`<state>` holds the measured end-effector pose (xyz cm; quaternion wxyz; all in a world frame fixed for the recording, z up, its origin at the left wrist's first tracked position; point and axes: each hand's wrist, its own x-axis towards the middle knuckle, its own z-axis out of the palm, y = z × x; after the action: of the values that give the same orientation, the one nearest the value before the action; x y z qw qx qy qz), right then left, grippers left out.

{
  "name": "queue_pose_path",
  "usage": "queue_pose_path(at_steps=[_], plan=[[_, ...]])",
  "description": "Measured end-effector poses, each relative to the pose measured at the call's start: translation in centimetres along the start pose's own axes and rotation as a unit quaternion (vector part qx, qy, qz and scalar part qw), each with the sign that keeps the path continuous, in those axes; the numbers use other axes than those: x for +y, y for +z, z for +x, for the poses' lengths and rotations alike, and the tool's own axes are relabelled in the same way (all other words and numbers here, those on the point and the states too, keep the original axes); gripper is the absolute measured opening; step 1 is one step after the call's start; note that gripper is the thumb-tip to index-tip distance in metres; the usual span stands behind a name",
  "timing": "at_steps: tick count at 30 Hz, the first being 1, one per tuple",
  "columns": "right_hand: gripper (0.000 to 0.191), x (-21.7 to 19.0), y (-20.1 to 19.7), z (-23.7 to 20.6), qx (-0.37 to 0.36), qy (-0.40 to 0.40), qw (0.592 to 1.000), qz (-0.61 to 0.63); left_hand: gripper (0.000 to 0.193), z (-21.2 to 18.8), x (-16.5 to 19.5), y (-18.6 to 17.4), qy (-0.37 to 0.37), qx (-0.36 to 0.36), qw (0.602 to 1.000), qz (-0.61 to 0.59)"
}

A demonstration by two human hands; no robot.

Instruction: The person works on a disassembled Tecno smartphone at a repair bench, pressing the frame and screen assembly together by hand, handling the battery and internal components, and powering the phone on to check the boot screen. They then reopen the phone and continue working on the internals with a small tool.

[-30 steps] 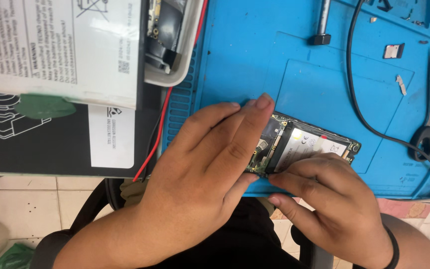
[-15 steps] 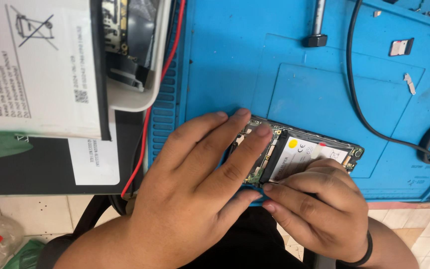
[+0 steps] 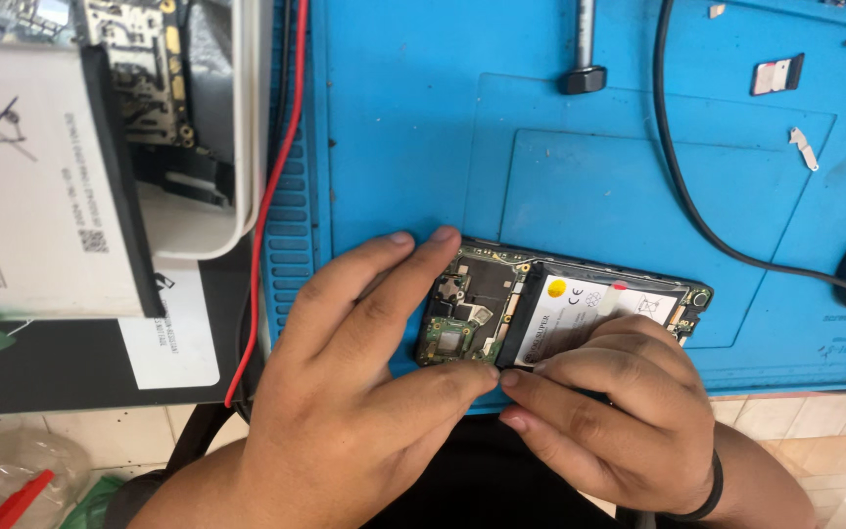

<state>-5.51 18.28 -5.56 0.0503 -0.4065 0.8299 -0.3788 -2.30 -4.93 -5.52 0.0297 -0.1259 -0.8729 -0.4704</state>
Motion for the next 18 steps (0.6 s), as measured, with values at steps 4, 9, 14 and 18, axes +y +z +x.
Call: queue_pose_path(at_steps=[4,9,14,18], plan=[[0.026,0.05,0.08,0.14,0.011,0.0,1.0,0.008,0.013,-0.3,-0.09,0.18,0.003,-0.004,1.0,0.026],[0.024,0.33,0.06,0.07,0.026,-0.013,0.999,0.016,0.018,-0.28,-0.44,0.19,0.027,-0.021,0.997,0.062],[0.025,0.06,0.23,-0.32,0.054,0.017,0.998,0.04,0.019,-0.11,-0.01,0.51,0.017,-0.003,0.996,0.087],[0.024,0.17,0.33,-0.45,0.079,0.026,0.993,0.086,0.02,-0.08,0.09,0.81,0.01,0.013,0.993,0.116]])
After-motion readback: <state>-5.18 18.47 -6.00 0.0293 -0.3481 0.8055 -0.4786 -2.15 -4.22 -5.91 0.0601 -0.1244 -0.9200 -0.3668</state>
